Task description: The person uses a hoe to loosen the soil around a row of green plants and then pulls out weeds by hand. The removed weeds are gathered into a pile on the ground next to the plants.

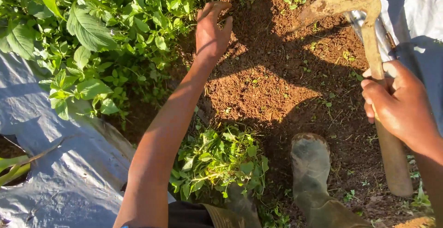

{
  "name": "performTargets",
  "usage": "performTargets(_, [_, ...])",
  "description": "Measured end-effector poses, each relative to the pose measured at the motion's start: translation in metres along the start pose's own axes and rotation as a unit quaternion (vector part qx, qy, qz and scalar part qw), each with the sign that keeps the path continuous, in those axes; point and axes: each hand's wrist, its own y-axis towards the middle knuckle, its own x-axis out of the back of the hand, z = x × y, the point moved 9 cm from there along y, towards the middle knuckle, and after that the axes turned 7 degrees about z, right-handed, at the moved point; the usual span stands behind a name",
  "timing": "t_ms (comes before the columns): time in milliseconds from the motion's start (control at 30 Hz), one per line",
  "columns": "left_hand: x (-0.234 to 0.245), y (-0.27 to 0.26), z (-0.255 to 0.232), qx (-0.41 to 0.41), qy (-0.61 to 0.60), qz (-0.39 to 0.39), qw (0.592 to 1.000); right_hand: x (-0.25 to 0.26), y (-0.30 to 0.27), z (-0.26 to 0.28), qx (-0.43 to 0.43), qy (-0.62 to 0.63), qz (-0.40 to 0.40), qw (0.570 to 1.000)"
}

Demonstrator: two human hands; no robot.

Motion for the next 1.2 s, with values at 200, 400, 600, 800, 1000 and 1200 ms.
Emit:
performTargets(200, [-0.024,0.028,-0.015,0.024,0.004,-0.042,0.999,0.008,0.015,-0.019,0.01,-0.005,0.002,1.0])
performTargets(400, [-0.057,0.045,0.023,0.227,-0.075,0.046,0.97,0.01,0.029,-0.037,0.015,-0.006,0.024,1.0])
performTargets(600, [-0.05,0.056,-0.001,0.021,-0.077,-0.02,0.997,0.005,0.044,-0.054,0.095,-0.012,0.064,0.993])
performTargets(800, [-0.037,0.023,-0.01,0.054,-0.059,0.061,0.995,0.0,0.043,-0.029,0.088,0.032,0.058,0.994])
performTargets(1000, [-0.034,-0.034,-0.007,-0.052,-0.026,0.123,0.991,-0.006,0.035,-0.028,0.048,0.072,0.047,0.995])
performTargets(1200, [-0.066,-0.081,-0.011,-0.083,0.116,0.269,0.953,-0.011,0.027,-0.006,0.046,0.047,0.021,0.998])
